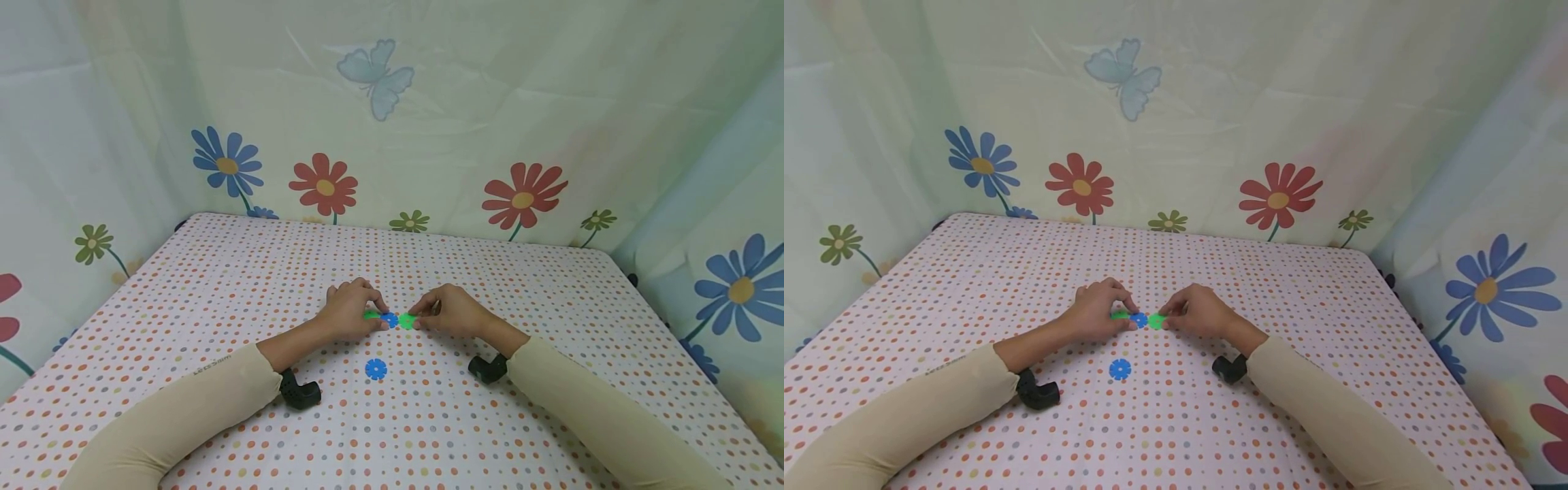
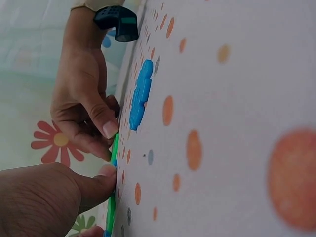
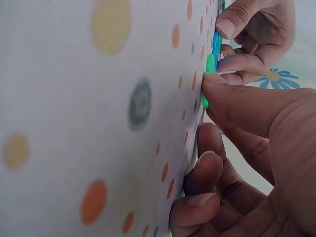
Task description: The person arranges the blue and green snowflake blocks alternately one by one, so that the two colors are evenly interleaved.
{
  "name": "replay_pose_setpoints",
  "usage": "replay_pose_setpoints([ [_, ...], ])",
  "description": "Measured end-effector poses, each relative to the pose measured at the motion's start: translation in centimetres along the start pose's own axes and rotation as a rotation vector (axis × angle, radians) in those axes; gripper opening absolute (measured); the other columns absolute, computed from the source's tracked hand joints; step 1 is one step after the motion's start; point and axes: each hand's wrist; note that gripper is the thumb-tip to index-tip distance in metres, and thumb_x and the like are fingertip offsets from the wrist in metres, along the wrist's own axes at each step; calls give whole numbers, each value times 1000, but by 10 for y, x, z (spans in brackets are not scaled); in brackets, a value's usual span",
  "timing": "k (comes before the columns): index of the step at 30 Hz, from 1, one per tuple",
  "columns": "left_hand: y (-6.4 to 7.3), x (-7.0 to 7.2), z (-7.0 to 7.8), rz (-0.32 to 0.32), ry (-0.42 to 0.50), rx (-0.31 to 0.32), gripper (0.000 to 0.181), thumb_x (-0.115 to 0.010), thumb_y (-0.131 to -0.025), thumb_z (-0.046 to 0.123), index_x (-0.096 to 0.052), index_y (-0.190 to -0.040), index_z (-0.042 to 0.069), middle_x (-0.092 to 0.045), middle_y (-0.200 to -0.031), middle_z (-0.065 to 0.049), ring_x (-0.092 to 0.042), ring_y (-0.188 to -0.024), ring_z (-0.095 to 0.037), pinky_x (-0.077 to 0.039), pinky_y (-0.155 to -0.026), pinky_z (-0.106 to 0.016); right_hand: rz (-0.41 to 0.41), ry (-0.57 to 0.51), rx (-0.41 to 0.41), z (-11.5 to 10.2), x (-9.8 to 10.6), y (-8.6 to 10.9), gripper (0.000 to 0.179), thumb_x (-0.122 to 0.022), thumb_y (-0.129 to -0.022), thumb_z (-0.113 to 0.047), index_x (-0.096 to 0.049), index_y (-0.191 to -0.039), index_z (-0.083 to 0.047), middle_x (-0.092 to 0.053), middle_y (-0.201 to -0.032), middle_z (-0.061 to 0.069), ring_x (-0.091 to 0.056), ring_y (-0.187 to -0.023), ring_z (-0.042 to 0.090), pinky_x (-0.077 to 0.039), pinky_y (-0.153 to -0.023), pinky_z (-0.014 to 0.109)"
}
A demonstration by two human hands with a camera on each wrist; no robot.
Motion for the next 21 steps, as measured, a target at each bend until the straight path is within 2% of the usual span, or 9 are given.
replay_pose_setpoints([
  [9,0,-1,1,-3,-8,4,16,-77,-85,39,-73,-98,31,-59,-122,-1,-55,-109,-29,-33,-92,-50,-23,-30,-23,-3,0,1,19,-74,-89,-26,-74,-103,-13,-67,-84,-1,-57,-67,12,-48,-62,29],
  [13,1,1,3,-21,-50,-9,19,-76,-86,40,-71,-101,31,-58,-123,-2,-54,-112,-29,-33,-93,-52,21,-6,-14,-7,-4,5,19,-72,-90,-26,-74,-104,-13,-65,-82,-2,-55,-63,11,-47,-58,28],
  [17,2,3,6,-37,-83,-19,22,-74,-86,41,-69,-104,30,-57,-125,-3,-53,-114,-31,-33,-93,-53,54,16,40,-21,-9,14,18,-72,-90,-26,-74,-103,-13,-63,-78,-4,-50,-55,10,-43,-52,25],
  [21,3,4,7,-33,-98,-17,22,-74,-86,41,-69,-105,30,-57,-127,-3,-53,-114,-31,-33,-93,-52,12,19,127,-39,-17,23,17,-73,-90,-27,-74,-103,-15,-63,-79,-9,-50,-53,7,-43,-51,23],
])
Point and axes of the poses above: each hand's wrist, its own y-axis away from the middle knuckle, its own x-axis out of the back of the hand, z = x × y
